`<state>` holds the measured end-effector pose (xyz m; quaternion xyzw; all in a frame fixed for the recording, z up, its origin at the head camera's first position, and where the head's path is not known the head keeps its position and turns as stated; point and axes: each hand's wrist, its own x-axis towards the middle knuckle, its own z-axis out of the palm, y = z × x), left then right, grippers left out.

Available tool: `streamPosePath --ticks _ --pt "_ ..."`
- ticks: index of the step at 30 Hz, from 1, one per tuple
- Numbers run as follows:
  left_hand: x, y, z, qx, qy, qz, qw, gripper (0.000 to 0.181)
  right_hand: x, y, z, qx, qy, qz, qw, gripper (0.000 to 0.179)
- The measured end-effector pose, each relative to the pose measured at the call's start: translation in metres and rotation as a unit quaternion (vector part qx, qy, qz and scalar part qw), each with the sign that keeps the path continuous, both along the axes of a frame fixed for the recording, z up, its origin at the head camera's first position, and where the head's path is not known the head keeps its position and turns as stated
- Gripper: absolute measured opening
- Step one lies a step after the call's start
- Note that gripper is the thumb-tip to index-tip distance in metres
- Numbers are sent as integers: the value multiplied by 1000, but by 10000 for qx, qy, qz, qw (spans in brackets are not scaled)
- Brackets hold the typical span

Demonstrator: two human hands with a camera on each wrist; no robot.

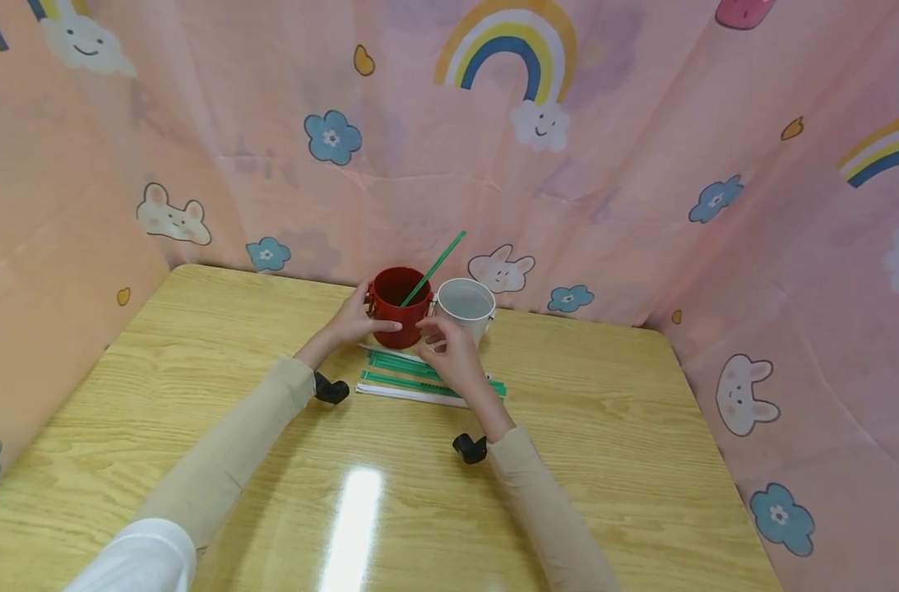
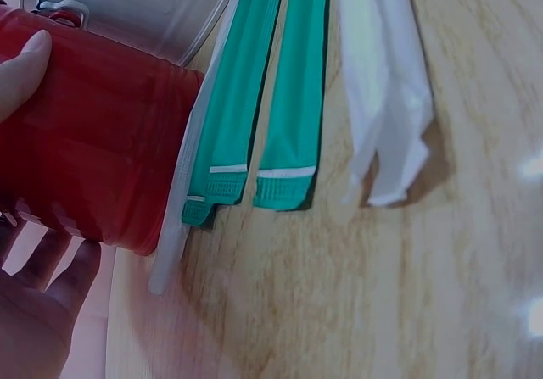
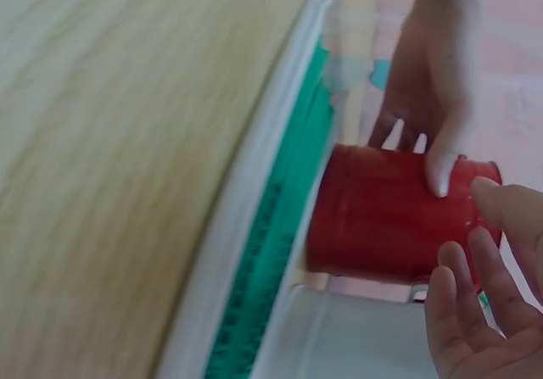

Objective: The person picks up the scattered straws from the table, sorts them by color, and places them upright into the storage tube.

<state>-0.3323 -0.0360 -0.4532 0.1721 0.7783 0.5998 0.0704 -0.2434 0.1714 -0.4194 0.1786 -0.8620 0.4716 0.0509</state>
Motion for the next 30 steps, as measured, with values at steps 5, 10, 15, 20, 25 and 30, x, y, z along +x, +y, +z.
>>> streamPosePath --ticks 5,10,15,20,25,30 --pt "-1 1 1 -40 31 17 10000 89 1 7 -11 143 -281 283 9991 34" --pt "-4 1 -4 -79 118 54 9999 88 -1 12 -22 557 -481 582 9956 35" --pt "-4 1 -6 -100 115 40 9999 89 0 15 -28 809 -566 663 9929 33" --pt "-2 1 -5 -130 123 79 9998 90 1 17 -32 1169 -648 650 9889 31" --pt "-2 2 -4 -68 127 84 9999 89 1 19 -34 1571 -718 584 9832 27" --pt "-2 2 -4 -40 100 85 9999 90 0 19 -37 1768 -778 704 9786 22"
